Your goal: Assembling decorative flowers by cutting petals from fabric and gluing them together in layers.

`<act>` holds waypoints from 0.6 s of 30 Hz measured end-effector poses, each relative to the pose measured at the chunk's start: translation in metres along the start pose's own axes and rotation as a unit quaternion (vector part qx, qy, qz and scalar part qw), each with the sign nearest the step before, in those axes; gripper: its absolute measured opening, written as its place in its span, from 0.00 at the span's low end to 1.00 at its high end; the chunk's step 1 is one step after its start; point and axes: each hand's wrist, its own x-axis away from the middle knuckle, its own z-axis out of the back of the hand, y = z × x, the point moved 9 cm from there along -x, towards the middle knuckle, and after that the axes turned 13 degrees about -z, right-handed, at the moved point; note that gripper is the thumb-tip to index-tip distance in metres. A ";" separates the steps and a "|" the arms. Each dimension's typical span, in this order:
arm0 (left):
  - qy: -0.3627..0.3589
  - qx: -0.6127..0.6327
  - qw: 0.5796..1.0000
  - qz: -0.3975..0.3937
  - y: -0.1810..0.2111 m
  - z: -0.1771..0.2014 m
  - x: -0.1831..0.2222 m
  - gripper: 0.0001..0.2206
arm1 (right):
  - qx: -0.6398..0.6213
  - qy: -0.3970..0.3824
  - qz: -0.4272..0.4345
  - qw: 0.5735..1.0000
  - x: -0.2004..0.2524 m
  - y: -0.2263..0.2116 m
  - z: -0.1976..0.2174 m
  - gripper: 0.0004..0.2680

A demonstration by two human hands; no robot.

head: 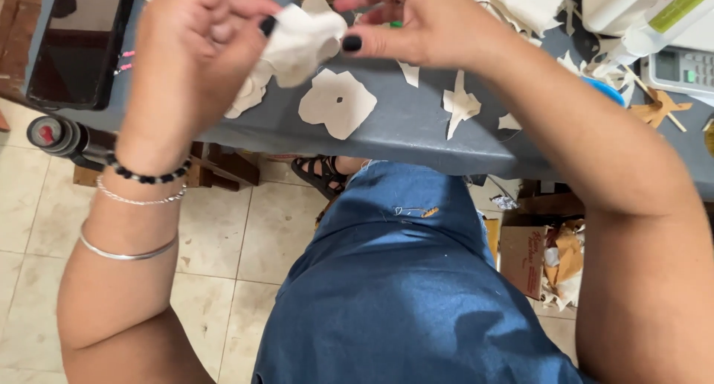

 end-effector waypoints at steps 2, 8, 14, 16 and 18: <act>-0.017 -0.048 0.998 -0.023 0.008 -0.010 -0.005 0.15 | -0.027 0.007 0.012 1.000 0.006 -0.012 -0.002 0.20; 0.105 0.142 0.984 -0.016 0.011 -0.024 -0.006 0.14 | -0.115 0.110 -0.045 0.986 0.015 0.018 0.018 0.07; 0.131 0.184 0.974 0.005 0.004 -0.044 0.004 0.20 | -0.151 0.117 -0.068 0.979 0.024 0.006 0.019 0.06; 0.169 0.089 0.981 0.028 0.004 -0.036 0.006 0.15 | -0.080 0.143 -0.041 0.986 0.031 -0.010 0.021 0.05; 0.160 0.058 0.985 0.013 0.012 -0.032 0.012 0.16 | -0.077 0.151 -0.032 0.985 0.037 -0.005 0.025 0.04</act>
